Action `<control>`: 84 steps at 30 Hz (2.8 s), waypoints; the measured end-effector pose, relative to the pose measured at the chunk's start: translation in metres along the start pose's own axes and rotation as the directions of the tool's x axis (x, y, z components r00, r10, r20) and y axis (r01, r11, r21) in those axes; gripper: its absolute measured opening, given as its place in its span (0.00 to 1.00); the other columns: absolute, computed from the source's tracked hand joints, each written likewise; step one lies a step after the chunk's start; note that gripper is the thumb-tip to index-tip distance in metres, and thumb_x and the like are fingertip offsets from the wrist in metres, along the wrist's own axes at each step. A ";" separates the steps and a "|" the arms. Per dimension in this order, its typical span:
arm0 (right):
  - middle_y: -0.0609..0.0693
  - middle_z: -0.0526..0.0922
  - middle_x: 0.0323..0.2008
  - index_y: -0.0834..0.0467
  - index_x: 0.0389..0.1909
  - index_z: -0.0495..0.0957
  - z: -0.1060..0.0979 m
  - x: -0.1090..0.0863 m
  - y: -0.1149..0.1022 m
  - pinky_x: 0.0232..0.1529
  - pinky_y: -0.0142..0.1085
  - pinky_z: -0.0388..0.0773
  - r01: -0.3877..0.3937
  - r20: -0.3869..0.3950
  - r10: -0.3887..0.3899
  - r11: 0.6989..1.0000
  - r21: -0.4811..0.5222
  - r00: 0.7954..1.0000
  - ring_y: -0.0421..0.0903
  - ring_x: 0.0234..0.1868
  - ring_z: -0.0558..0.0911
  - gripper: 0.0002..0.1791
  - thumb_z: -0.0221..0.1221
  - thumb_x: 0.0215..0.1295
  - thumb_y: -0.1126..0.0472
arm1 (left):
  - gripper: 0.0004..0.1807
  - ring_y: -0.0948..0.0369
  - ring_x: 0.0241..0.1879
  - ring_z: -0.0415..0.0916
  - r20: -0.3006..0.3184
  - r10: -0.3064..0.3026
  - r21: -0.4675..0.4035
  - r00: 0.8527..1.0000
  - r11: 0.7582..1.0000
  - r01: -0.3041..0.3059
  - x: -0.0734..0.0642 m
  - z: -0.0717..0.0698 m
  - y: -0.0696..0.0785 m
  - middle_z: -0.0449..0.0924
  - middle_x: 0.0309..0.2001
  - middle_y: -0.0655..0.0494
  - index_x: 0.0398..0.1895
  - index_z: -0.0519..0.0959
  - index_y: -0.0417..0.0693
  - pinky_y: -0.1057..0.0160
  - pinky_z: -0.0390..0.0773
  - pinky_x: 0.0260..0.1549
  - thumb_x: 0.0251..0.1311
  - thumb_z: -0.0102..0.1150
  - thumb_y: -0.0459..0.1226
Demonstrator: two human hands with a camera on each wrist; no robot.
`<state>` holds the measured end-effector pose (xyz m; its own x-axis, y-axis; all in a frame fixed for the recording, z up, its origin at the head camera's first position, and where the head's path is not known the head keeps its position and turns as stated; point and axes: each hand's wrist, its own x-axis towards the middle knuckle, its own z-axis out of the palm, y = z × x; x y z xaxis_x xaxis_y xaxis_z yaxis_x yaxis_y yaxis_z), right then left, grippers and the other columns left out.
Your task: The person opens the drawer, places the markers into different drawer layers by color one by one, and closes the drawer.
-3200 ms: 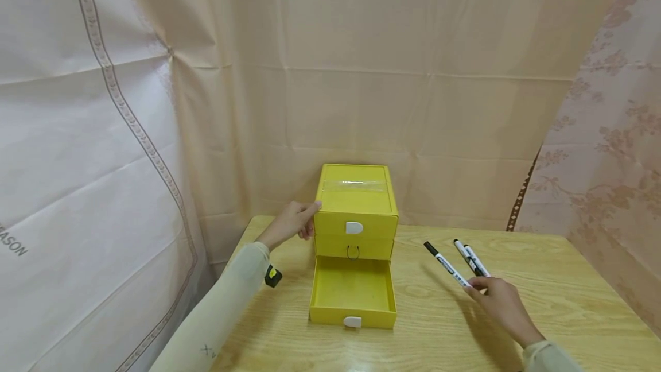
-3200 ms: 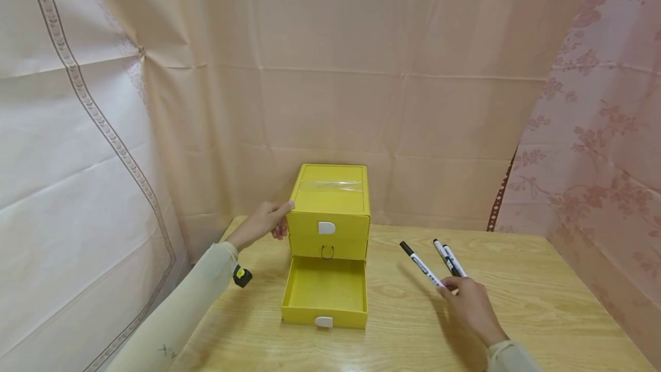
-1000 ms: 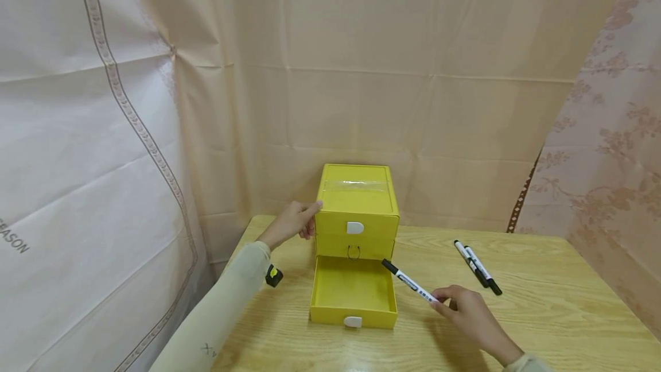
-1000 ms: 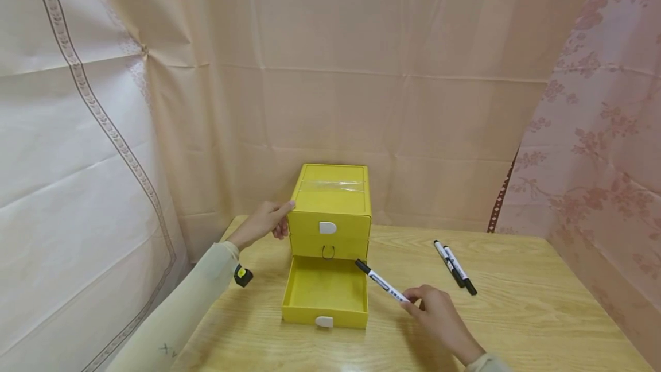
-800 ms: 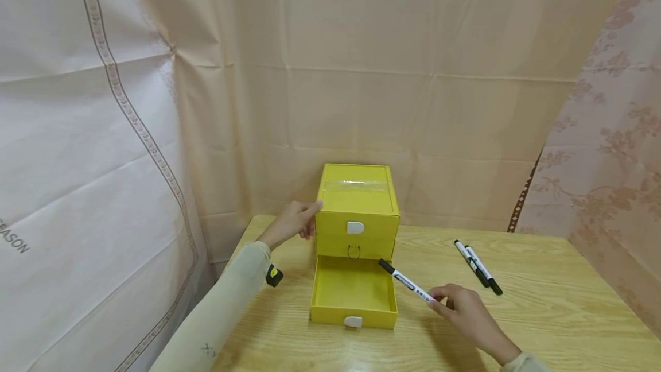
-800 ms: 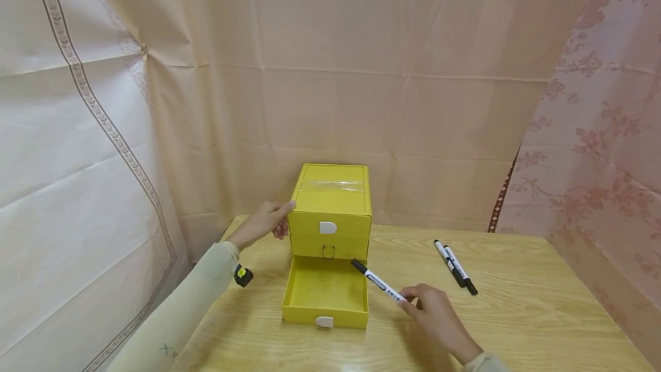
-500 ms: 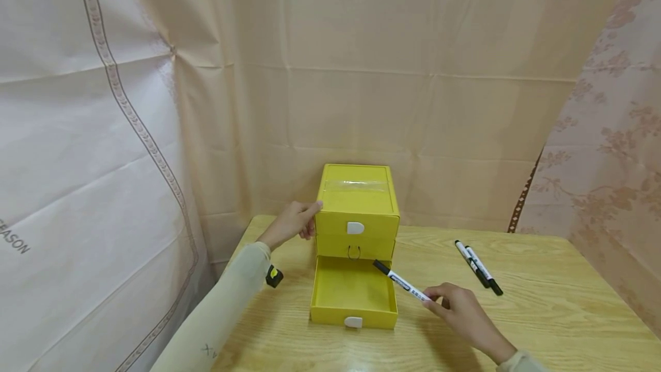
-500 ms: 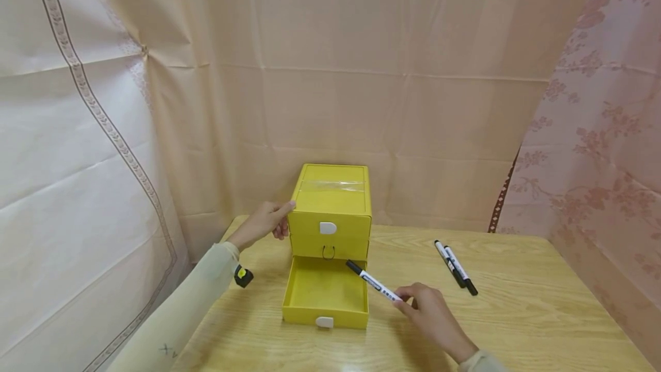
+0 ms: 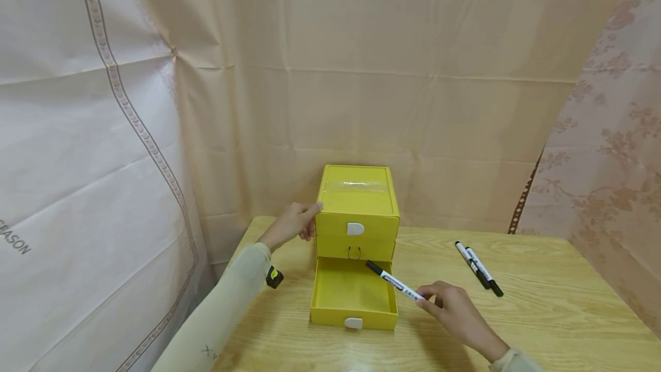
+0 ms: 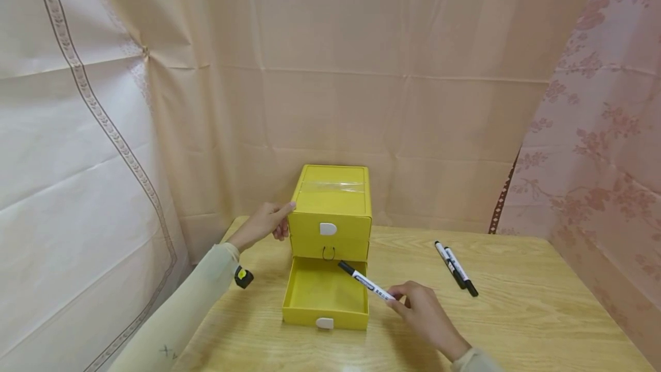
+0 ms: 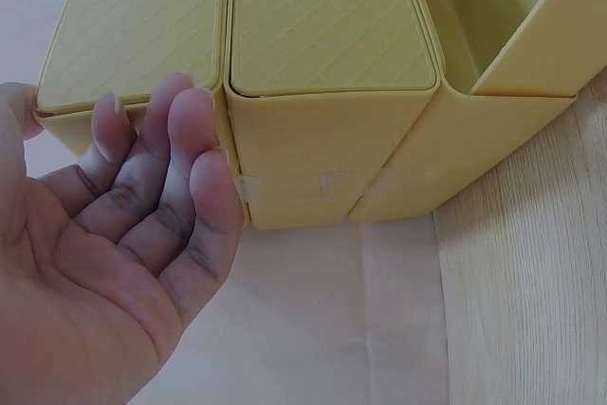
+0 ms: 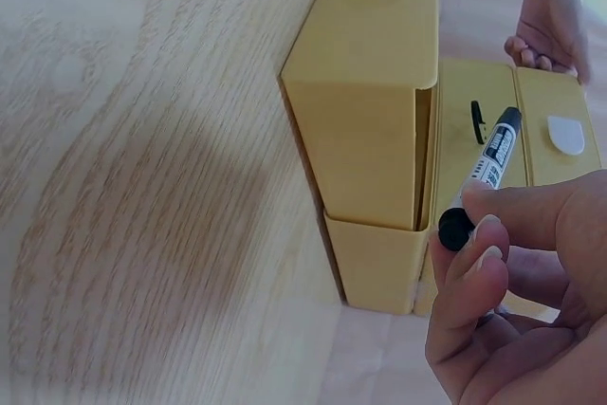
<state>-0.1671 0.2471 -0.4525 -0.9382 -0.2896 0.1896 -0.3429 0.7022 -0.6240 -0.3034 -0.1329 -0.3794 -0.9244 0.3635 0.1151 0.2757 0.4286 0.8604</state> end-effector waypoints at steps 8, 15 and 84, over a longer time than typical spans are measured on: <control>0.41 0.81 0.32 0.53 0.41 0.88 0.005 0.005 -0.003 0.19 0.31 0.68 0.022 0.009 -0.022 1.000 -0.010 1.000 0.35 0.20 0.68 0.05 0.69 0.66 0.62 | 0.36 0.52 0.22 0.81 -0.002 -0.009 -0.001 1.000 1.000 0.009 -0.001 0.001 0.000 0.82 0.24 0.47 0.26 0.81 0.42 0.44 0.84 0.34 0.75 0.45 0.63; 0.41 0.82 0.34 0.53 0.42 0.88 0.008 0.008 -0.008 0.20 0.32 0.70 0.032 0.015 -0.032 0.999 -0.002 0.999 0.35 0.21 0.69 0.05 0.69 0.66 0.62 | 0.36 0.53 0.22 0.80 -0.001 -0.012 0.001 1.000 1.000 0.012 -0.001 0.001 0.000 0.82 0.25 0.47 0.25 0.81 0.42 0.43 0.84 0.35 0.76 0.45 0.63; 0.47 0.85 0.36 0.63 0.41 0.88 0.044 0.026 -0.020 0.22 0.30 0.73 0.207 0.111 -0.215 0.975 0.077 0.970 0.31 0.23 0.70 0.06 0.67 0.66 0.67 | 0.35 0.51 0.23 0.81 -0.007 -0.002 0.013 1.000 1.000 0.003 0.001 0.001 -0.002 0.81 0.24 0.48 0.26 0.81 0.43 0.41 0.84 0.36 0.76 0.44 0.62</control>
<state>-0.1821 0.1969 -0.4686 -0.8315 -0.5039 0.2337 -0.5248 0.5748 -0.6279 -0.3044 -0.1332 -0.3815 -0.9270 0.3564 0.1166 0.2767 0.4403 0.8541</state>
